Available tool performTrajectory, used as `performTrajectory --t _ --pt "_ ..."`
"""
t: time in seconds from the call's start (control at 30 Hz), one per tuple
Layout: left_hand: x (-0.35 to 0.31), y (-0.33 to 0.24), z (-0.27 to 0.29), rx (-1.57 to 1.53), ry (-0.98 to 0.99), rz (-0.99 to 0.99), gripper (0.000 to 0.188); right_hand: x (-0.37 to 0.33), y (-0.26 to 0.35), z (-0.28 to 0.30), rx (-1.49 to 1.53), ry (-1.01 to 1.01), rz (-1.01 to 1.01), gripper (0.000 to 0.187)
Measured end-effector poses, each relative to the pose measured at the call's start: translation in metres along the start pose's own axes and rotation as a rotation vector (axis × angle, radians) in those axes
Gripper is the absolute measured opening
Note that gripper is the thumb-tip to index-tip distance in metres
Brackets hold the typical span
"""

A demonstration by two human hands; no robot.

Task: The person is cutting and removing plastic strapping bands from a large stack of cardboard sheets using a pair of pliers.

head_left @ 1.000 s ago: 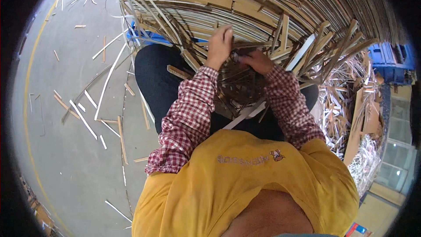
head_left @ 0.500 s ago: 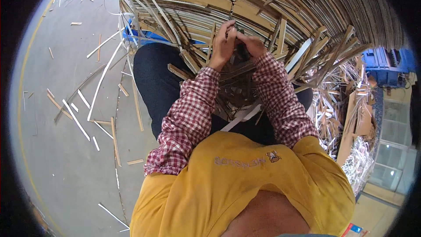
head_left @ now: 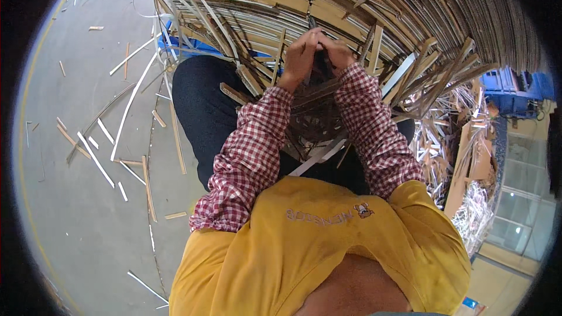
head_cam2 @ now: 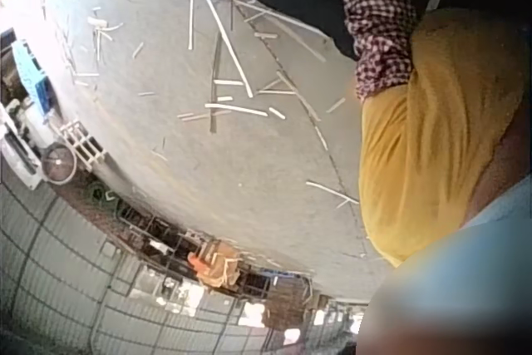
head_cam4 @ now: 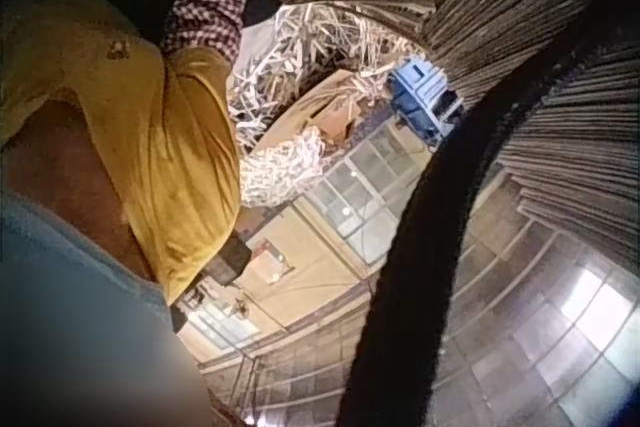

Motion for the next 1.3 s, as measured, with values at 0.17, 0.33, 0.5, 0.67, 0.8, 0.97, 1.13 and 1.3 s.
performTrajectory --t 0.17,0.33,0.5,0.67,0.8,0.97,1.13,1.3 --pt "0.002 -0.003 0.001 -0.012 -0.058 -0.062 0.043 0.004 -0.004 -0.004 0.017 0.021 -0.035 0.036" --pt "-0.005 -0.026 0.003 0.335 0.027 -0.142 0.033 -0.009 0.01 -0.009 -0.681 -0.036 0.083 0.035" --pt "-0.004 -0.035 0.004 0.317 0.098 -0.049 0.033 -0.015 0.024 -0.003 -0.264 -0.069 -0.126 0.037" --pt "0.005 -0.02 -0.004 0.078 0.04 -0.037 0.036 0.0 0.019 0.002 -0.157 -0.037 -0.371 0.044" --pt "0.003 -0.017 0.001 -0.075 -0.004 0.031 0.039 -0.004 0.016 -0.009 -0.631 -0.041 -0.131 0.05" --pt "-0.029 -0.028 -0.005 0.716 0.542 0.195 0.04 -0.075 -0.011 -0.023 -0.859 0.087 -0.037 0.046" --pt "-0.031 -0.029 -0.002 0.715 0.242 -0.123 0.036 -0.127 -0.043 -0.003 -0.581 0.465 -0.36 0.039" --pt "-0.021 0.018 0.015 0.251 -0.08 0.23 0.042 -0.1 0.014 0.025 -0.405 0.366 -0.295 0.034"
Point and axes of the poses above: each hand's wrist, its own x-axis towards the middle knuckle, its own z-axis out of the back of the hand, y = z × x, the point moved 4 cm from there along x, towards the middle knuckle, and after that the axes turned 1 degree about -x, right-handed, at the moved point
